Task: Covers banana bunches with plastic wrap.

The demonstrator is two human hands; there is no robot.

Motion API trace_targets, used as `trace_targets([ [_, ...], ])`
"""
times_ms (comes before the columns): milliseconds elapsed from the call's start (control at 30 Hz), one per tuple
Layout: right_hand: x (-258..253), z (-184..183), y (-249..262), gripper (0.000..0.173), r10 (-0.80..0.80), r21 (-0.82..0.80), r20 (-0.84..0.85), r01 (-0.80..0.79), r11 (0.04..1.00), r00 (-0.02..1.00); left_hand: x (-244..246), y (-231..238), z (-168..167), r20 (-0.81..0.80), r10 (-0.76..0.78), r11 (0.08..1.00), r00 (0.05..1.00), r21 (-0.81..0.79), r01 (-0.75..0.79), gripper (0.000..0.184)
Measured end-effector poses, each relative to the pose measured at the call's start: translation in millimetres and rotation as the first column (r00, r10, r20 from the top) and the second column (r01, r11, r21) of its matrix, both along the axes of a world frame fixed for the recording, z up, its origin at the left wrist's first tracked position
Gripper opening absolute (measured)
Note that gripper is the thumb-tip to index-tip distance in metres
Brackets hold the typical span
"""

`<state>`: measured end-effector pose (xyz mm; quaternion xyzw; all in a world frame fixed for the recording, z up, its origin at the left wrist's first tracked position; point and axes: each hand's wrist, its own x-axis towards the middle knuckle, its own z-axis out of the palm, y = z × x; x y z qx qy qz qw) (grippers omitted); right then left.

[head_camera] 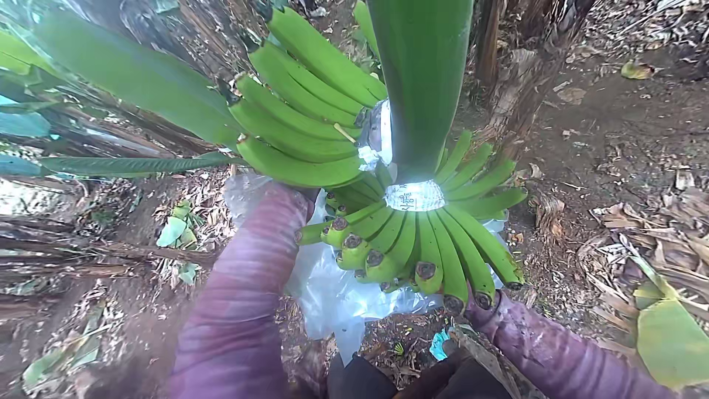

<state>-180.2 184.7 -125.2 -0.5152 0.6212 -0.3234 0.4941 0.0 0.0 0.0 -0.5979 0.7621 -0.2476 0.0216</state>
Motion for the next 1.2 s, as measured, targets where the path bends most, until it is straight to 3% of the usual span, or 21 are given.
trace_targets([
  [33, 0, -17, -3, 0.034, 0.054, -0.067, -0.004, -0.054, 0.996, 0.999, -19, 5, 39, -0.049, 0.043, 0.935, 0.998, 0.355, -0.023, 0.042],
  [67, -1, -34, -4, 0.035, 0.072, -0.144, -0.026, -0.075, 0.987, 0.997, -22, -1, 49, -0.180, -0.004, 0.881, 0.984, 0.465, 0.088, 0.041],
  [167, 1, -56, -19, 0.036, 0.010, -0.286, 0.178, 0.042, 0.957, 0.984, 2, -36, 18, -0.382, -0.251, 0.810, 0.889, 0.421, 0.409, 0.043],
  [233, 9, -59, -35, 0.035, -0.073, -0.196, 0.308, 0.138, 0.971, 0.949, -20, -41, -4, -0.562, -0.242, 0.731, 0.791, 0.430, 0.529, 0.034],
  [333, 14, -37, -49, 0.033, -0.111, -0.122, 0.170, 0.133, 0.984, 0.979, -78, -31, -11, -0.686, -0.142, 0.639, 0.713, 0.487, 0.596, 0.024],
  [400, 11, -31, -48, 0.033, -0.114, -0.151, 0.077, 0.124, 0.981, 0.990, -78, -57, -49, -0.726, -0.229, 0.533, 0.649, 0.464, 0.708, 0.025],
  [467, 4, -28, -40, 0.036, -0.079, -0.155, -0.046, 0.071, 0.985, 0.996, -74, -64, -70, -0.733, -0.273, 0.538, 0.623, 0.421, 0.731, 0.027],
  [567, -5, -21, -35, 0.037, -0.005, -0.116, -0.086, -0.005, 0.993, 0.996, -63, -14, -13, -0.625, -0.348, 0.616, 0.699, 0.410, 0.673, 0.026],
  [633, -5, -25, -37, 0.035, -0.044, -0.100, 0.028, 0.047, 0.994, 0.999, -48, 13, 33, -0.588, -0.361, 0.513, 0.724, 0.523, 0.681, 0.020],
  [700, 0, -26, -41, 0.033, -0.089, -0.102, 0.144, 0.105, 0.989, 0.985, -17, 23, 43, -0.714, -0.254, 0.491, 0.653, 0.487, 0.723, 0.022],
  [733, 2, -28, -41, 0.033, -0.098, -0.103, 0.189, 0.119, 0.987, 0.977, 5, 26, 42, -0.818, -0.169, 0.518, 0.549, 0.400, 0.756, 0.026],
  [800, 5, -31, -41, 0.031, -0.103, -0.090, 0.267, 0.131, 0.987, 0.958, 54, 37, 41, -0.991, -0.053, 0.633, 0.122, 0.062, 0.772, 0.027],
  [867, 6, -32, -42, 0.033, -0.109, -0.076, 0.288, 0.137, 0.988, 0.951, 100, 38, 35, -0.915, -0.098, 0.804, -0.391, -0.305, 0.511, 0.026],
  [900, 6, -31, -42, 0.034, -0.110, -0.081, 0.283, 0.138, 0.987, 0.953, 116, 32, 27, -0.826, -0.179, 0.852, -0.535, -0.402, 0.336, 0.022],
  [933, 6, -30, -41, 0.034, -0.112, -0.095, 0.280, 0.144, 0.985, 0.954, 124, 26, 14, -0.804, -0.229, 0.896, -0.549, -0.394, 0.203, 0.025],
  [967, 5, -29, -41, 0.034, -0.105, -0.114, 0.286, 0.142, 0.983, 0.952, 124, 21, -5, -0.862, -0.201, 0.936, -0.465, -0.308, 0.167, 0.036],
  [1000, 5, -30, -41, 0.033, -0.097, -0.130, 0.296, 0.141, 0.982, 0.950, 114, 20, -22, -0.928, -0.122, 0.957, -0.351, -0.204, 0.207, 0.044],
  [1067, 5, -35, -41, 0.034, -0.087, -0.128, 0.313, 0.133, 0.983, 0.946, 72, 38, -28, -0.983, 0.076, 0.939, -0.166, 0.015, 0.343, 0.039],
  [1133, 7, -34, -38, 0.033, -0.091, -0.118, 0.335, 0.137, 0.984, 0.938, 35, 42, -13, -0.975, 0.180, 0.897, -0.129, 0.109, 0.429, 0.029],
  [1167, 7, -33, -36, 0.033, -0.085, -0.111, 0.348, 0.131, 0.985, 0.934, 32, 33, -17, -0.987, 0.145, 0.872, -0.068, 0.095, 0.479, 0.028],
  [1200, 7, -32, -34, 0.033, -0.077, -0.105, 0.357, 0.122, 0.987, 0.931, 42, 16, -37, -1.000, -0.024, 0.813, 0.005, -0.017, 0.582, 0.038],
])
